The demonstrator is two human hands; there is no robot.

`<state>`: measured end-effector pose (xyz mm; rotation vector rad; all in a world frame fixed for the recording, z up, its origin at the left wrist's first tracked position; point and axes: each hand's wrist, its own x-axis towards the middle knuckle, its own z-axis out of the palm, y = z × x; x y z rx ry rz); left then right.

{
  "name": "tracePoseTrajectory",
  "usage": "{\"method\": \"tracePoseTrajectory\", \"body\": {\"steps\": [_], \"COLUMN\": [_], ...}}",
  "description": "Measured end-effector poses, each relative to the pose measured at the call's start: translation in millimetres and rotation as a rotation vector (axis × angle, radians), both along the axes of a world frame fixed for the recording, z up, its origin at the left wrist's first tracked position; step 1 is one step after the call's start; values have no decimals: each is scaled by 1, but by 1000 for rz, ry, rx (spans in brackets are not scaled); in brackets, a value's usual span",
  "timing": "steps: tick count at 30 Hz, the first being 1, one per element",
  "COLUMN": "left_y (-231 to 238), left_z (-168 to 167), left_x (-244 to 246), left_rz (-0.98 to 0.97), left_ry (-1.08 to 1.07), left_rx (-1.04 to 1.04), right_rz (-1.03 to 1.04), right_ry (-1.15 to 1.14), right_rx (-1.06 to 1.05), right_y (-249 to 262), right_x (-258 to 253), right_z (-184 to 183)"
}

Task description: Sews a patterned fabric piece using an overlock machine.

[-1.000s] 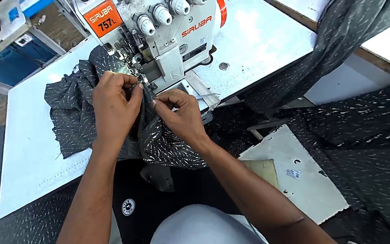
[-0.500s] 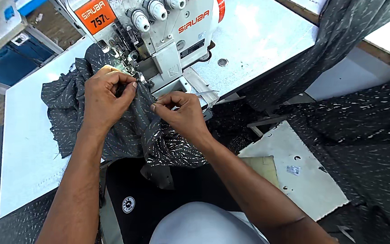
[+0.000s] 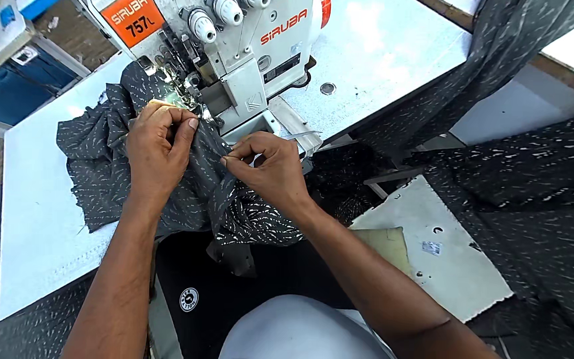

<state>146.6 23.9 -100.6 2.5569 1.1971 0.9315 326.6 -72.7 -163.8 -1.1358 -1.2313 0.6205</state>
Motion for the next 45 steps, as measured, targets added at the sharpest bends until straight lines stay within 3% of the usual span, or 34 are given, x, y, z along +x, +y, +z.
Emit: {"method": "tracePoseTrajectory", "body": {"steps": [9, 14, 22, 26, 33, 45], "left_y": [7, 1, 1, -14, -19, -22], "left_z": [2, 16, 19, 14, 3, 16], "left_x": [-8, -15, -18, -8, -2, -3], "left_rz": [-111, -152, -246, -149, -39, -21], "left_ry": [-33, 38, 212, 286, 206, 352], "left_rx": [-23, -130, 85, 200, 226, 168], "right_rz": [175, 184, 447, 578, 458, 405], "right_ry": [274, 274, 641, 669, 509, 439], "right_rx": [-114, -213, -445, -406, -279, -145], "right_y": [3, 6, 11, 16, 17, 19], "right_x": [11, 7, 12, 19, 17, 14], "right_z": [5, 1, 16, 13, 0, -2]}}
